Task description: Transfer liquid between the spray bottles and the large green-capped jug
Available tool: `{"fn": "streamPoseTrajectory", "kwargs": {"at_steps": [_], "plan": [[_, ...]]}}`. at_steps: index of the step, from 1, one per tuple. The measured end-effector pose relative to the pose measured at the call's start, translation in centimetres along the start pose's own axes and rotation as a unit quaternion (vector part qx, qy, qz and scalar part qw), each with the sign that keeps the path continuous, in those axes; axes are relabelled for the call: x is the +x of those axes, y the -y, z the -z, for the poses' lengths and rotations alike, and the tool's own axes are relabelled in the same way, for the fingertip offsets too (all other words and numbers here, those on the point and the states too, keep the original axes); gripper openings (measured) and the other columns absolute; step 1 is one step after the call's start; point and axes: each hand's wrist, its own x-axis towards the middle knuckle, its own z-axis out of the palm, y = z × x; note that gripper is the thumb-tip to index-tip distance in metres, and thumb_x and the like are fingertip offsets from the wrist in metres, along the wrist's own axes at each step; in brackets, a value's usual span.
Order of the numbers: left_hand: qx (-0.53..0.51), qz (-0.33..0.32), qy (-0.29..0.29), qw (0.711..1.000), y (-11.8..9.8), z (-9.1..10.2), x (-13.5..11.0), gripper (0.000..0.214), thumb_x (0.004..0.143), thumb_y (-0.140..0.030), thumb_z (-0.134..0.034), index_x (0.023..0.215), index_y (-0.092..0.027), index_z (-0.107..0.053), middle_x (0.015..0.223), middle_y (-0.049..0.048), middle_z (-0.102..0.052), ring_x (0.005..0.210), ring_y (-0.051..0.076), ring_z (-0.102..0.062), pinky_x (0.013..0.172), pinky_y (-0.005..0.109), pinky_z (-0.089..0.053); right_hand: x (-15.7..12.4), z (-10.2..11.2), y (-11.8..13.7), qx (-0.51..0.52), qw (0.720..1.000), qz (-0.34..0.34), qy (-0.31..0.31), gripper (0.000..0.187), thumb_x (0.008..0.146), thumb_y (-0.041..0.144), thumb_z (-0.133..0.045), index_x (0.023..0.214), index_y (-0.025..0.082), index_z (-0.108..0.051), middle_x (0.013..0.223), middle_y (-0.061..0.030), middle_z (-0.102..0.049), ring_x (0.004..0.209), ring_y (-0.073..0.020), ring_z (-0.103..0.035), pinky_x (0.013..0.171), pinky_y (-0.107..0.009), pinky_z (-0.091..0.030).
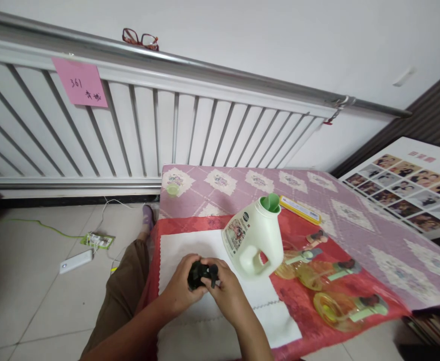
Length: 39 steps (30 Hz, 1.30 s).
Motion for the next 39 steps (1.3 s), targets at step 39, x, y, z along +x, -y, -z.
{"fn": "streamPoseTrajectory", "kwargs": {"at_steps": [39], "plan": [[-0.006,0.007,-0.001,1.0,-0.3,0.3,0.1,0.061,0.058,-0.011,-0.068,0.114,-0.021,-0.046,0.115,0.0088,-0.053,0.109,0.026,-0.051,0.096,0.043,-0.041,1.1,1.4,1.5,0.03,0.997,0.007,0.065,0.028,0.079,0.013,-0.056,0.105,0.024,-0.057,0.103,-0.0031,-0.06,0.1,-0.0192,-0.058,0.092,-0.033,-0.045]]}}
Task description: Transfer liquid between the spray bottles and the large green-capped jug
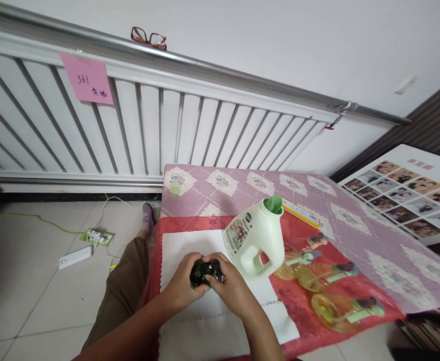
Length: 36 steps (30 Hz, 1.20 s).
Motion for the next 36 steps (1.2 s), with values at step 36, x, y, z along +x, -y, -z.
{"fn": "streamPoseTrajectory", "kwargs": {"at_steps": [36], "plan": [[0.017,-0.038,-0.006,0.999,0.6,-0.4,-0.6,0.06,0.065,-0.01,-0.059,0.121,-0.021,-0.039,0.121,0.011,-0.051,0.114,0.027,-0.051,0.1,0.05,-0.041,-1.4,-2.9,0.4,-0.03,0.988,-0.073,-0.13,0.047,0.073,0.014,-0.059,0.119,0.022,-0.052,0.115,-0.0071,-0.06,0.106,-0.0221,-0.056,0.093,-0.038,-0.044]]}}
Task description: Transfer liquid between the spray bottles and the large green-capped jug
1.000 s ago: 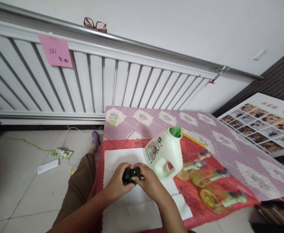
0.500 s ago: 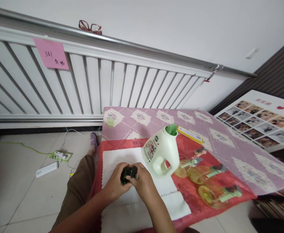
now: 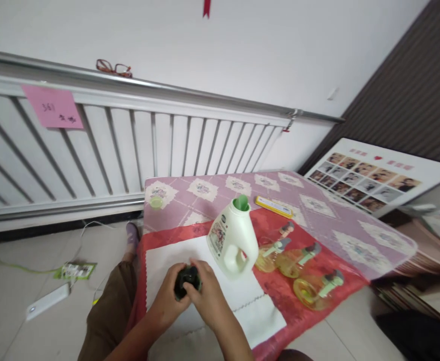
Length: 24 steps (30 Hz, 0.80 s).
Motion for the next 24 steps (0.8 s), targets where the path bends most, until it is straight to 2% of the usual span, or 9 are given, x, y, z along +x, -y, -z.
{"fn": "streamPoseTrajectory", "kwargs": {"at_steps": [2,4,7,9,13,15,17,20,24], "plan": [[-0.005,-0.004,0.008,1.0,0.3,-0.2,-0.1,0.061,0.067,-0.011,-0.059,0.123,-0.021,-0.037,0.122,0.012,-0.05,0.115,0.028,-0.051,0.1,0.053,-0.04,-0.2,0.0,0.3,-0.002,1.0,0.014,0.008,0.031,0.074,0.011,-0.057,0.102,0.023,-0.06,0.104,-0.0045,-0.063,0.101,-0.021,-0.057,0.091,-0.036,-0.044],[-0.005,-0.004,0.012,1.0,0.8,-0.4,-0.2,0.06,0.068,-0.013,-0.058,0.123,-0.02,-0.036,0.122,0.0129,-0.05,0.116,0.029,-0.051,0.1,0.056,-0.04,-0.2,-0.4,0.5,-0.026,0.999,-0.016,-0.028,0.017,0.071,0.013,-0.062,0.086,0.021,-0.061,0.09,-0.0027,-0.063,0.091,-0.0212,-0.058,0.084,-0.035,-0.046],[0.007,0.004,0.004,1.0,1.9,-0.7,-0.4,0.057,0.07,-0.017,-0.059,0.123,-0.021,-0.037,0.124,0.0127,-0.051,0.116,0.03,-0.052,0.099,0.055,-0.042,-0.2,-1.1,0.6,-0.064,0.988,-0.095,-0.108,0.022,0.062,0.019,-0.072,0.074,0.021,-0.054,0.079,-0.001,-0.058,0.081,-0.0222,-0.057,0.074,-0.034,-0.046],[0.014,0.002,0.002,1.0,2.7,-0.7,-0.5,0.058,0.07,-0.019,-0.06,0.124,-0.021,-0.037,0.123,0.0131,-0.052,0.115,0.03,-0.054,0.097,0.054,-0.045,-0.5,-1.3,0.5,-0.044,0.985,-0.107,-0.126,0.03,0.058,0.019,-0.075,0.08,0.021,-0.054,0.084,-0.0019,-0.059,0.085,-0.0233,-0.057,0.077,-0.035,-0.046],[0.029,0.002,0.03,0.999,3.6,-0.5,-0.7,0.058,0.073,-0.024,-0.062,0.125,-0.02,-0.037,0.125,0.0147,-0.051,0.116,0.03,-0.054,0.096,0.052,-0.046,-1.1,-1.0,0.6,0.042,0.995,-0.035,-0.089,0.041,0.064,0.009,-0.065,0.103,0.022,-0.058,0.106,-0.0043,-0.061,0.104,-0.0221,-0.055,0.092,-0.034,-0.043],[0.028,0.01,0.038,0.999,3.6,-0.3,-0.7,0.056,0.075,-0.027,-0.061,0.125,-0.019,-0.037,0.126,0.0151,-0.051,0.117,0.03,-0.053,0.098,0.052,-0.045,-1.1,-0.9,0.7,0.045,0.996,-0.035,-0.075,0.027,0.068,0.007,-0.061,0.091,0.021,-0.061,0.096,-0.0028,-0.062,0.097,-0.0205,-0.057,0.087,-0.032,-0.043],[0.02,0.023,0.04,0.999,3.5,-0.3,-0.6,0.055,0.076,-0.027,-0.061,0.124,-0.018,-0.038,0.125,0.015,-0.052,0.117,0.029,-0.054,0.099,0.051,-0.045,-0.9,-1.1,0.7,0.028,0.991,-0.083,-0.098,0.016,0.066,0.01,-0.065,0.076,0.02,-0.058,0.083,-0.0013,-0.06,0.085,-0.02,-0.057,0.078,-0.031,-0.044],[-0.001,0.038,0.02,0.999,3.1,-0.4,-0.7,0.057,0.073,-0.025,-0.061,0.124,-0.017,-0.04,0.125,0.0145,-0.052,0.117,0.029,-0.053,0.098,0.049,-0.045,-0.5,-1.8,0.5,0.007,0.98,-0.138,-0.141,0.027,0.059,0.017,-0.074,0.074,0.02,-0.052,0.08,-0.0005,-0.056,0.081,-0.0208,-0.055,0.073,-0.032,-0.044],[-0.026,0.044,0.004,0.999,2.1,-0.6,-0.6,0.06,0.068,-0.021,-0.062,0.125,-0.016,-0.041,0.128,0.0135,-0.051,0.12,0.028,-0.051,0.1,0.046,-0.044,-0.4,-2.2,0.0,0.043,0.983,-0.1,-0.145,0.04,0.057,0.015,-0.074,0.091,0.021,-0.053,0.095,-0.0025,-0.058,0.094,-0.0227,-0.054,0.085,-0.034,-0.043]]}}
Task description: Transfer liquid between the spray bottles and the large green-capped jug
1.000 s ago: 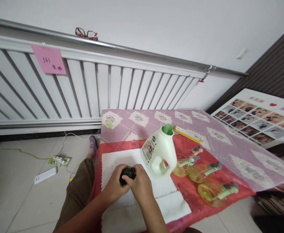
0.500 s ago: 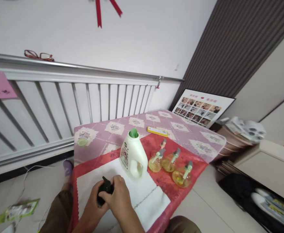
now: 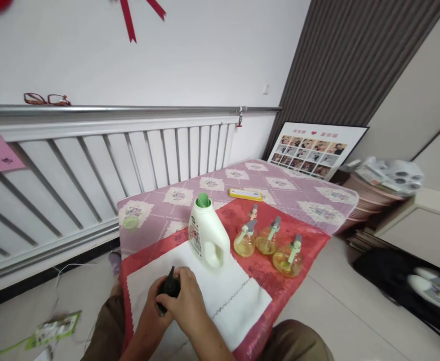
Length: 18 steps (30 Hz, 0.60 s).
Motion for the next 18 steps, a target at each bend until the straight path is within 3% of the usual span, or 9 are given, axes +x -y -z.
{"fn": "streamPoseTrajectory", "kwargs": {"at_steps": [3,5,9,13,18], "plan": [[0.009,0.005,0.001,1.0,-0.9,0.2,0.1,0.059,0.068,-0.023,-0.061,0.123,-0.016,-0.043,0.125,0.0139,-0.053,0.118,0.028,-0.052,0.101,0.047,-0.043,-0.2,0.2,-0.3,0.018,0.999,0.035,0.024,0.029,0.062,0.011,-0.068,0.086,0.021,-0.054,0.096,-0.0032,-0.059,0.096,-0.0225,-0.054,0.088,-0.035,-0.042],[0.017,0.009,-0.003,1.0,-1.3,0.3,0.2,0.058,0.067,-0.024,-0.062,0.121,-0.015,-0.044,0.122,0.0144,-0.054,0.116,0.029,-0.054,0.1,0.048,-0.043,-0.3,0.3,-0.5,0.014,0.999,0.022,0.021,0.021,0.065,0.012,-0.065,0.078,0.021,-0.052,0.088,-0.0027,-0.057,0.09,-0.0224,-0.054,0.083,-0.035,-0.043],[0.017,0.021,-0.001,1.0,-1.7,0.4,0.4,0.06,0.065,-0.024,-0.062,0.121,-0.014,-0.044,0.122,0.0146,-0.055,0.115,0.029,-0.054,0.1,0.048,-0.043,-0.6,-0.2,-0.9,0.029,1.0,0.006,-0.009,0.029,0.064,0.012,-0.066,0.089,0.02,-0.053,0.093,-0.0043,-0.056,0.095,-0.0239,-0.053,0.087,-0.036,-0.042],[0.012,0.034,0.008,0.999,-1.5,0.4,0.3,0.06,0.067,-0.027,-0.062,0.122,-0.014,-0.043,0.125,0.0152,-0.053,0.118,0.028,-0.053,0.101,0.045,-0.043,-0.8,-0.9,-1.4,0.066,0.997,0.026,0.006,0.032,0.065,0.01,-0.064,0.094,0.02,-0.055,0.106,-0.0067,-0.056,0.106,-0.0245,-0.05,0.096,-0.036,-0.038],[-0.005,0.059,0.06,0.996,-0.7,1.7,-1.1,0.084,0.069,-0.027,-0.064,0.14,-0.017,-0.021,0.141,0.0157,-0.043,0.131,0.026,-0.042,0.109,0.043,-0.035,-1.3,0.8,-1.1,0.112,0.992,0.032,0.043,0.032,0.066,0.008,-0.063,0.094,0.021,-0.057,0.107,-0.0047,-0.056,0.106,-0.0218,-0.051,0.096,-0.033,-0.039]]}}
